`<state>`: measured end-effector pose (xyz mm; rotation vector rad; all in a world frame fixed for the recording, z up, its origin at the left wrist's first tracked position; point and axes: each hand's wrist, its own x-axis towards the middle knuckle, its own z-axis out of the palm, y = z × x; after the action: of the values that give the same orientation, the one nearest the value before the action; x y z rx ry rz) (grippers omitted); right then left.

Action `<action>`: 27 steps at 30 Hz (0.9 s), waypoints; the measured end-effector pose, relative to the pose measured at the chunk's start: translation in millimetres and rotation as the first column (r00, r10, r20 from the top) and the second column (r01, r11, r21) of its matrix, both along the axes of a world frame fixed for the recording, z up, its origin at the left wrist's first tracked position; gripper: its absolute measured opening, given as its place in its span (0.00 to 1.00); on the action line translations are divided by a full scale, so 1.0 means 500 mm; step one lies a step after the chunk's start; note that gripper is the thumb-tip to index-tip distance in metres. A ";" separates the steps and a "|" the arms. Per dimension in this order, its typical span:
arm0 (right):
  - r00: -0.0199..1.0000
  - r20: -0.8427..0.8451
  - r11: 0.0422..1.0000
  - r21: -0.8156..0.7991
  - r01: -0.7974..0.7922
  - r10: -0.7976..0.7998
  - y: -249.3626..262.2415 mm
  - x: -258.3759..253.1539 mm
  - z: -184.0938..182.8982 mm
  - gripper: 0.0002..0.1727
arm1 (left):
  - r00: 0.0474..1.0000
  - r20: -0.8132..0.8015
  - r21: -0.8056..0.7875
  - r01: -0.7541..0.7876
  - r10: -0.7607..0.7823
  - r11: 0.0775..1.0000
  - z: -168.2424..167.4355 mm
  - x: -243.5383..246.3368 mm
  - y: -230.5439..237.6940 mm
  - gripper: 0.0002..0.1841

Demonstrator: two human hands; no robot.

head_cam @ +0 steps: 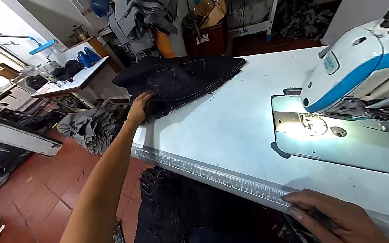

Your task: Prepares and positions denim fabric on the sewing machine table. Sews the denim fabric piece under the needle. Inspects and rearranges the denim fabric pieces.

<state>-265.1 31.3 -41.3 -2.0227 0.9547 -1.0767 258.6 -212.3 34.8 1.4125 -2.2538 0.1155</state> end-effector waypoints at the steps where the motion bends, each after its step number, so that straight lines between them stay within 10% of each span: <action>1: 1.000 -0.010 1.000 -0.004 0.001 -0.001 0.000 0.002 0.000 0.13 | 0.998 -0.056 -0.038 -0.028 0.026 0.999 0.026 -0.024 0.007 0.15; 4: 0.999 0.040 1.000 -0.004 -0.009 0.009 -0.004 0.009 0.003 0.15 | 0.994 0.111 -0.203 0.036 -0.014 0.978 0.139 -0.134 0.039 0.09; 8: 0.962 0.151 0.960 -0.196 -0.198 0.229 0.018 0.086 0.116 0.15 | 0.847 0.400 -0.161 0.441 -0.350 0.883 0.226 -0.320 0.095 0.26; 10: 0.954 0.090 0.905 -0.352 -0.238 0.286 0.002 0.154 0.174 0.16 | 0.771 0.421 -0.070 0.552 -0.477 0.831 0.215 -0.404 0.121 0.28; 13: 0.986 -0.133 0.876 -0.483 0.021 -0.097 -0.118 0.247 0.142 0.16 | 0.749 0.361 0.012 0.592 -0.555 0.806 0.187 -0.489 0.143 0.27; 15: 0.869 -0.402 0.925 -0.352 0.145 -0.289 -0.202 0.266 0.075 0.25 | 0.773 0.362 0.027 0.550 -0.521 0.835 0.176 -0.520 0.146 0.25; 17: 0.781 -0.609 0.990 -0.093 0.105 -0.140 -0.233 0.256 0.069 0.40 | 0.791 0.393 0.021 0.503 -0.470 0.864 0.175 -0.532 0.137 0.24; 20: 0.850 -0.527 0.989 -0.129 -0.078 -0.002 -0.182 0.227 0.078 0.31 | 0.820 0.392 0.013 0.448 -0.416 0.894 0.190 -0.527 0.137 0.26; 23: 0.892 -0.379 0.942 -0.309 0.130 -0.248 -0.084 0.174 0.056 0.24 | 0.828 0.404 -0.041 0.441 -0.389 0.897 0.189 -0.535 0.171 0.26; 27: 0.832 -0.424 0.918 -0.323 0.230 -0.358 -0.054 0.076 -0.005 0.26 | 0.734 0.161 0.117 0.649 -0.659 0.752 0.016 -0.563 0.196 0.23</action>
<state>-227.0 4.2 -43.9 -2.4834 1.4896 -0.9049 -22.8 -114.2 42.8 0.5566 -2.7999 -0.0461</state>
